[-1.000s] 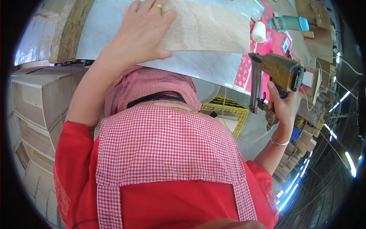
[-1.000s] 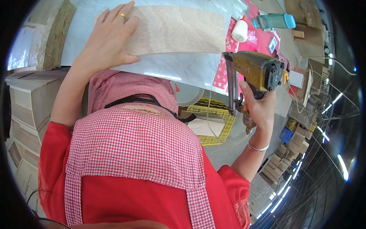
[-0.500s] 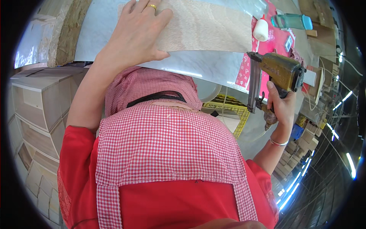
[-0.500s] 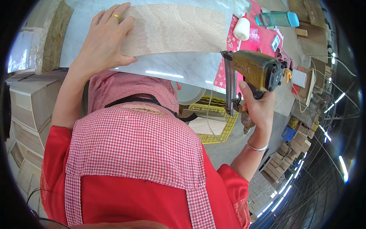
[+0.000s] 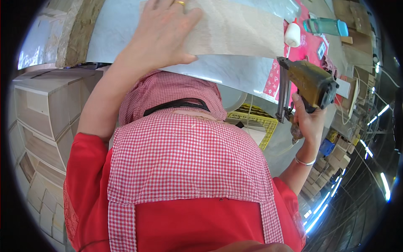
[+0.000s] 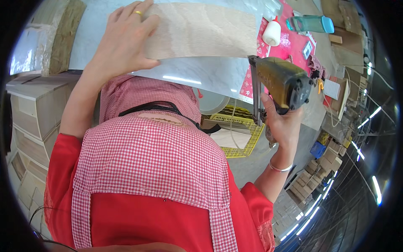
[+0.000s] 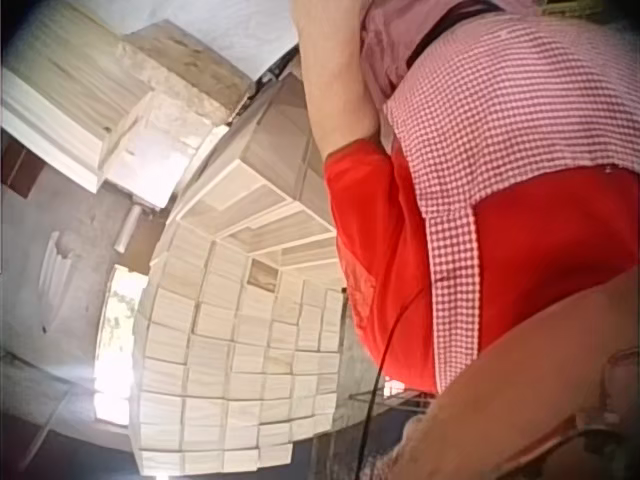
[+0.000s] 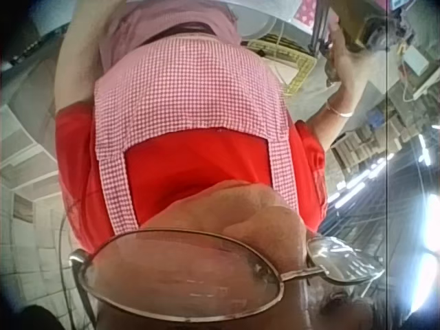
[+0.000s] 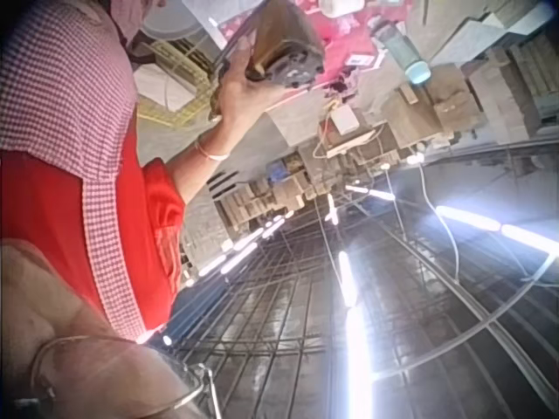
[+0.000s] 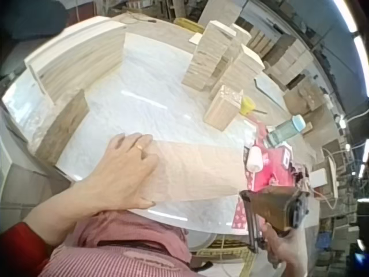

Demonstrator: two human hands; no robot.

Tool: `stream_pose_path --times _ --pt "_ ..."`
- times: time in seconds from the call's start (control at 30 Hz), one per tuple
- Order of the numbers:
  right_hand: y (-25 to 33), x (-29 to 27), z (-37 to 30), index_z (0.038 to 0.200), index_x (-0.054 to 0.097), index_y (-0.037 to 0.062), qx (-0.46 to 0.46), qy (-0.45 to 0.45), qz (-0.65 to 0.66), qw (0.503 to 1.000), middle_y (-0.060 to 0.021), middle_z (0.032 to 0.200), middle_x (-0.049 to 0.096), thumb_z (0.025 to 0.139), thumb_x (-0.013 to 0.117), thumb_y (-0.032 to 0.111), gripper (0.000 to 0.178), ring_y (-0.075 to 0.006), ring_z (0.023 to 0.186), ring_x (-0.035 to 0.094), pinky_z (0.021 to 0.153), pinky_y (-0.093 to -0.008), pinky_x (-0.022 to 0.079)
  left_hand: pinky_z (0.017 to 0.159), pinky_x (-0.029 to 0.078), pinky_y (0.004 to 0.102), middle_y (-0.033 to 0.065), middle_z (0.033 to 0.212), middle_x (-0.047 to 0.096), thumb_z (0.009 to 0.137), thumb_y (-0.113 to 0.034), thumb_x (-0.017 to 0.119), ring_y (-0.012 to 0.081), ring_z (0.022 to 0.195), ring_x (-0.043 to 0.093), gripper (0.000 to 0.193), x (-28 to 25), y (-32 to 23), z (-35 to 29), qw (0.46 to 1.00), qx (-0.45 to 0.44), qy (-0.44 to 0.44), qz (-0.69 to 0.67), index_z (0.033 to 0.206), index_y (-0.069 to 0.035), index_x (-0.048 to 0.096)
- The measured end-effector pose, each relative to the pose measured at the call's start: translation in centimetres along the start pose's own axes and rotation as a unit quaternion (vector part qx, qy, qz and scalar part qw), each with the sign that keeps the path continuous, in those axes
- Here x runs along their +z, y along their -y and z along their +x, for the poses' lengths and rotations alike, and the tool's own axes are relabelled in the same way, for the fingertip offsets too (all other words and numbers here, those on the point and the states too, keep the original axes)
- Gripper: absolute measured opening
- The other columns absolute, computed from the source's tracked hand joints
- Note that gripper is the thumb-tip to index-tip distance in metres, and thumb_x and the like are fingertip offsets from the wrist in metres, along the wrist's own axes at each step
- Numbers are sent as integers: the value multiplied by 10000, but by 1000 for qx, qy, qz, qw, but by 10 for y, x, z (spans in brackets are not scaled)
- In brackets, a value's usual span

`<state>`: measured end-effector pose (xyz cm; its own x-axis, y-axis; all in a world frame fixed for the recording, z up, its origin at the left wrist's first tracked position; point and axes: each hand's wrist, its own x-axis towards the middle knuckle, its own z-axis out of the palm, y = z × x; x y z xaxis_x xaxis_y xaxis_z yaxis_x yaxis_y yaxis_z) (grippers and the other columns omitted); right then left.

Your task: Applying wood glue to planks and joining them together using a pneumatic nail gun to assemble boxes.

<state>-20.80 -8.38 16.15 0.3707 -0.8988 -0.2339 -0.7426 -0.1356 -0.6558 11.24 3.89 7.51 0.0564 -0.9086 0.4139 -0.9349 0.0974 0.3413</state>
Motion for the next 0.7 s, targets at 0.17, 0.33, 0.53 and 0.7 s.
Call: stream_pose_path --times 0.17,0.33,0.53,0.7 --pt "17 16 -10 1053 633 12 19 44 25 999 5 741 606 870 778 162 277 -56 501 495 425 -225 381 1019 337 527 278 1270 504 625 -408 837 389 1227 457 659 -2 -25 1 990 -106 94 22 1092 -5 606" --pt "21 25 -13 1042 660 -4 4 60 15 998 5 725 598 896 757 185 258 -48 502 474 428 -218 364 1002 344 534 275 1262 507 619 -406 841 383 1216 461 663 -8 -27 8 983 -117 139 22 1094 -6 609" --pt "23 21 -9 1124 596 23 43 91 29 995 8 770 612 852 799 159 366 -61 526 502 452 -223 395 996 345 534 276 1252 509 617 -401 842 382 1216 459 658 48 -1 -14 989 -18 -97 115 1092 -8 611" --pt "35 19 -6 1133 604 19 51 107 -12 993 5 794 621 857 793 146 358 -57 552 508 474 -219 403 990 349 528 274 1244 515 618 -402 839 375 1210 461 642 62 3 -21 966 23 -202 158 1076 -10 616"
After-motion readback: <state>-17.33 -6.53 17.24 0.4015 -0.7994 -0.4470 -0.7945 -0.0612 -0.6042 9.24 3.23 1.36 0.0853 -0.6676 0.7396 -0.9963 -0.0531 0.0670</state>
